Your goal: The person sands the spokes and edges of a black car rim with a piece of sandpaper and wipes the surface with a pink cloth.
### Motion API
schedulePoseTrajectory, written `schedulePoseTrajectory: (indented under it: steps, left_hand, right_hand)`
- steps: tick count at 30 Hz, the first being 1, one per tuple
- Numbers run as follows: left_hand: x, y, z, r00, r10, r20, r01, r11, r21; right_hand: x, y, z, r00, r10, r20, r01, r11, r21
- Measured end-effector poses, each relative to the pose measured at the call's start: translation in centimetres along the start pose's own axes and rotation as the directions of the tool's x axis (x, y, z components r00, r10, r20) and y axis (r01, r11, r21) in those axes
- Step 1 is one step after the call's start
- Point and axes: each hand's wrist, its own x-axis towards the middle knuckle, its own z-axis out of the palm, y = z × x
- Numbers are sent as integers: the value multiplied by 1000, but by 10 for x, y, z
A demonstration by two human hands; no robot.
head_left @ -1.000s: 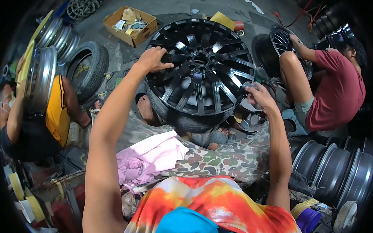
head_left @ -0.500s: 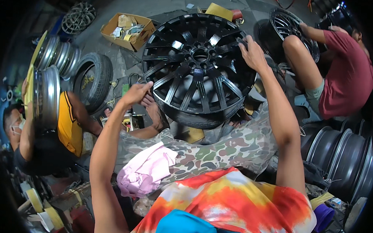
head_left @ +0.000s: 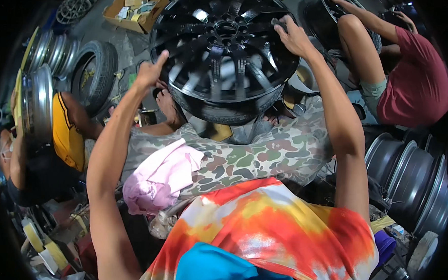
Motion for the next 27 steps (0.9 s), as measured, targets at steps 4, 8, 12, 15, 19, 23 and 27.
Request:
schedulePoseTrajectory:
  steps: [4, 8, 12, 15, 19, 23, 27]
  left_hand:
    - [93, 0, -58, 933, 261, -246, -169, 925, 340]
    - [153, 7, -81, 872, 365, -326, -203, 875, 439]
    - [142, 12, -66, 897, 379, -229, -266, 875, 405]
    - [121, -10, -89, 926, 371, -67, -324, 875, 359]
    - [65, -4, -58, 985, 143, 101, -156, 979, 130]
    - [10, -9, -46, 966, -92, 240, 92, 996, 12]
    - [-21, 2, -21, 974, -105, 200, 136, 980, -147]
  right_hand:
    - [-61, -54, 6, 992, 31, 124, -40, 996, 77]
    - [-101, -101, -1, 976, 71, 205, -103, 983, 149]
    - [-80, -75, -28, 967, 204, 155, -240, 931, 274]
    - [-49, -60, -39, 974, -38, -221, 38, 999, -3]
    - [-14, -1, -25, 962, -147, -229, 133, 988, -78]
    - [-4, 4, 1, 947, -224, -232, 199, 972, -127]
    - [-6, 13, 11, 947, -184, -262, 162, 981, -104]
